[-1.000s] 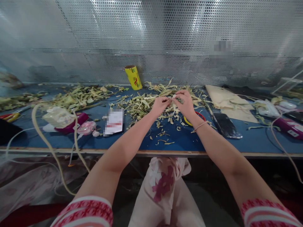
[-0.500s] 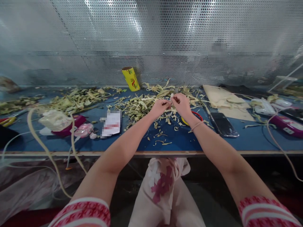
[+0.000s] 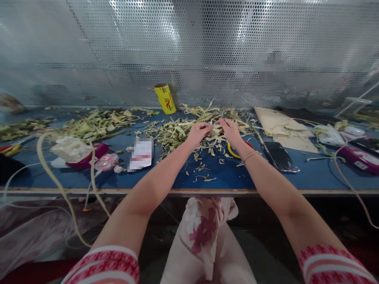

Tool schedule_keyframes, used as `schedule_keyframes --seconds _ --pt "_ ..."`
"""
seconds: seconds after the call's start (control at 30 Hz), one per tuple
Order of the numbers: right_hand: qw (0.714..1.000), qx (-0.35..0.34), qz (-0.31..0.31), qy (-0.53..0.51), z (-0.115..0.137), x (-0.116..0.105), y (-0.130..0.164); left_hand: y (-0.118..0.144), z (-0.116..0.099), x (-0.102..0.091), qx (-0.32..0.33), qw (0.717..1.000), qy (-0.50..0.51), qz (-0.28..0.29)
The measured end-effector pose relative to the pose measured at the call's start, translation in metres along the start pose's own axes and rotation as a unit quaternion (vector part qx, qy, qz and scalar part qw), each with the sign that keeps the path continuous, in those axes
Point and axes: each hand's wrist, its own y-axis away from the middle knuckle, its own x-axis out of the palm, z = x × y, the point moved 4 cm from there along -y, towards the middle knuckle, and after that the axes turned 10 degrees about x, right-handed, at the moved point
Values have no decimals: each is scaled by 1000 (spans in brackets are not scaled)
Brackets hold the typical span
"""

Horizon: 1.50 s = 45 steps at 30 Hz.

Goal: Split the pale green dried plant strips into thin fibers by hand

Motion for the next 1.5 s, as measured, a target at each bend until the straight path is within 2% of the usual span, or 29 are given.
schedule_keyframes --seconds 0.1,0.23,0.33,0.47,0.57,0.63,0.73,0.93,1.1,1.27,1.37,1.5 --pt "997 48 64 -19 -12 4 -4 -2 -2 -5 -30 997 43 -50" --pt "990 51 125 -35 -17 9 -4 1 -12 -4 -67 989 110 -69" --pt "990 46 131 -8 -13 10 -1 3 -17 -4 -101 982 134 -86" --pt "993 27 109 42 -7 8 0 2 -16 -6 -120 972 158 -124" --pt "994 20 104 23 -5 6 -1 1 -16 -7 -123 967 178 -132" --pt "995 33 94 -15 -6 4 -2 0 -17 -7 -129 966 188 -119" --pt "992 58 73 -86 -7 -1 -5 1 -18 -4 -140 973 174 -65" --pt "987 54 50 -142 -3 -13 -6 1 -13 -1 -116 991 64 -2" --pt "981 34 93 -167 11 -11 4 -1 -10 -4 -53 997 -44 21" --pt "986 -4 116 -119 21 -7 13 2 -23 -2 16 982 -178 64" --pt "988 -37 124 -80 21 -5 14 4 -26 5 39 981 -170 81" --pt "984 -44 161 -64 16 0 13 5 -18 11 33 989 -104 97"
